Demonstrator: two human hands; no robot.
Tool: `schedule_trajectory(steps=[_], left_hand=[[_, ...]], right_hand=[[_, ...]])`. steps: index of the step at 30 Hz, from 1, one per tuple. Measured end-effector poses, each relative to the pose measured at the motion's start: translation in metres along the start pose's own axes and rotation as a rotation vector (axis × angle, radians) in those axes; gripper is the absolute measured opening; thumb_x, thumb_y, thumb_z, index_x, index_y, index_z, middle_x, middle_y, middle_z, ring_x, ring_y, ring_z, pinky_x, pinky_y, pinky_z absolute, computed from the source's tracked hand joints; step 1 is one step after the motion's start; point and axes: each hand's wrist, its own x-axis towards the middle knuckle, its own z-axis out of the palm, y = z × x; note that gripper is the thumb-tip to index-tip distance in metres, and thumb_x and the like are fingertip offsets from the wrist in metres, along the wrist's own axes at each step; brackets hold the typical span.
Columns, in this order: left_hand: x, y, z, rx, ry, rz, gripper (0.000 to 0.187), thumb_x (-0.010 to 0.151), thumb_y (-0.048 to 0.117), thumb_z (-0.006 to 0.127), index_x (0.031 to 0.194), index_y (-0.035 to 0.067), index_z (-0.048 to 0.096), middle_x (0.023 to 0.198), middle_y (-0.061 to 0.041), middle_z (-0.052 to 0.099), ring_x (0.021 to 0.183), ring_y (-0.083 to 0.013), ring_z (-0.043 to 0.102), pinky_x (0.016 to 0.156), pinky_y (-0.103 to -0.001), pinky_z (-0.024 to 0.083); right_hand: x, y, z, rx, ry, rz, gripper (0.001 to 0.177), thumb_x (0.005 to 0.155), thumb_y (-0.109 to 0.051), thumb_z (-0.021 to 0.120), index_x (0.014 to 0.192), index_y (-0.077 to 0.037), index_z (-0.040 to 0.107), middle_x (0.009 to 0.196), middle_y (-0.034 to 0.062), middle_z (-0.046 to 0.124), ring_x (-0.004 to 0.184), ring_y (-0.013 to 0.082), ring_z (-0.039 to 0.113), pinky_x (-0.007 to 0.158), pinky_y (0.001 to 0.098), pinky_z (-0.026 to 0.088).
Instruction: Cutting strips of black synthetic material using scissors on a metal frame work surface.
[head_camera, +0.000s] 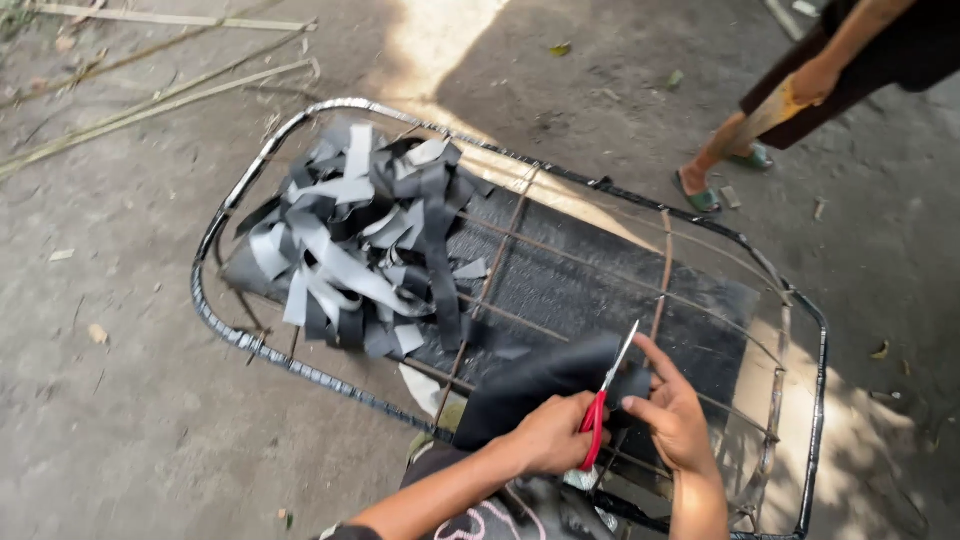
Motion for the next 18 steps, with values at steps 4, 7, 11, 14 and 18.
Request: schedule_trajectory(steps=[4, 7, 11, 14, 18], left_hand=[[-0.009, 0.013, -0.010, -0.139, 0.069, -0.032, 0.042, 0.087, 0.030, 0.064, 0.124, 0.012, 0.058, 0.124, -0.004, 0.076, 0.115, -0.0256, 0.072, 0.094, -0.037, 0.054], [-0.013, 0.013, -0.004, -0.108, 0.029, -0.106, 0.059, 0.079, 0.038, 0.073, 0.127, 0.012, 0.052, 0.125, -0.008, 0.071, 0.108, -0.0316, 0.069, 0.088, -0.042, 0.052], [-0.009, -0.005, 0.012, -0.159, 0.077, -0.121, 0.027, 0.088, 0.030, 0.064, 0.108, 0.017, 0.053, 0.086, -0.004, 0.063, 0.080, -0.0260, 0.061, 0.071, -0.041, 0.046], [-0.020, -0.004, -0.003, -0.160, 0.132, -0.074, 0.016, 0.088, 0.022, 0.057, 0.104, 0.018, 0.055, 0.077, 0.000, 0.062, 0.075, -0.0242, 0.061, 0.070, -0.038, 0.046], [-0.043, 0.001, -0.020, -0.195, 0.238, 0.057, 0.017, 0.080, 0.020, 0.062, 0.095, 0.020, 0.055, 0.070, 0.004, 0.056, 0.066, -0.0163, 0.053, 0.065, -0.034, 0.044]], right_hand=[[-0.012, -0.008, 0.005, 0.044, 0.142, -0.007, 0.082, 0.082, 0.019, 0.057, 0.160, 0.000, 0.043, 0.129, 0.0377, 0.065, 0.111, 0.0376, 0.065, 0.082, 0.0424, 0.054], [-0.022, -0.025, 0.021, 0.082, 0.261, -0.012, 0.081, 0.082, 0.020, 0.054, 0.159, 0.001, 0.041, 0.129, 0.0360, 0.061, 0.096, 0.0340, 0.058, 0.090, 0.0426, 0.050], [-0.013, -0.012, 0.014, -0.020, 0.214, -0.055, 0.076, 0.086, 0.005, 0.059, 0.159, -0.002, 0.040, 0.141, 0.0309, 0.059, 0.104, 0.0340, 0.062, 0.080, 0.0386, 0.052], [0.022, 0.023, 0.003, -0.130, 0.336, 0.054, 0.063, 0.099, -0.015, 0.061, 0.158, -0.005, 0.044, 0.138, 0.0223, 0.060, 0.088, 0.0342, 0.067, 0.077, 0.0413, 0.058], [0.036, 0.069, 0.016, -0.749, 0.343, 0.028, 0.075, 0.087, -0.024, 0.077, 0.156, -0.010, 0.051, 0.146, 0.0131, 0.057, 0.077, 0.0218, 0.074, 0.076, 0.0343, 0.058]])
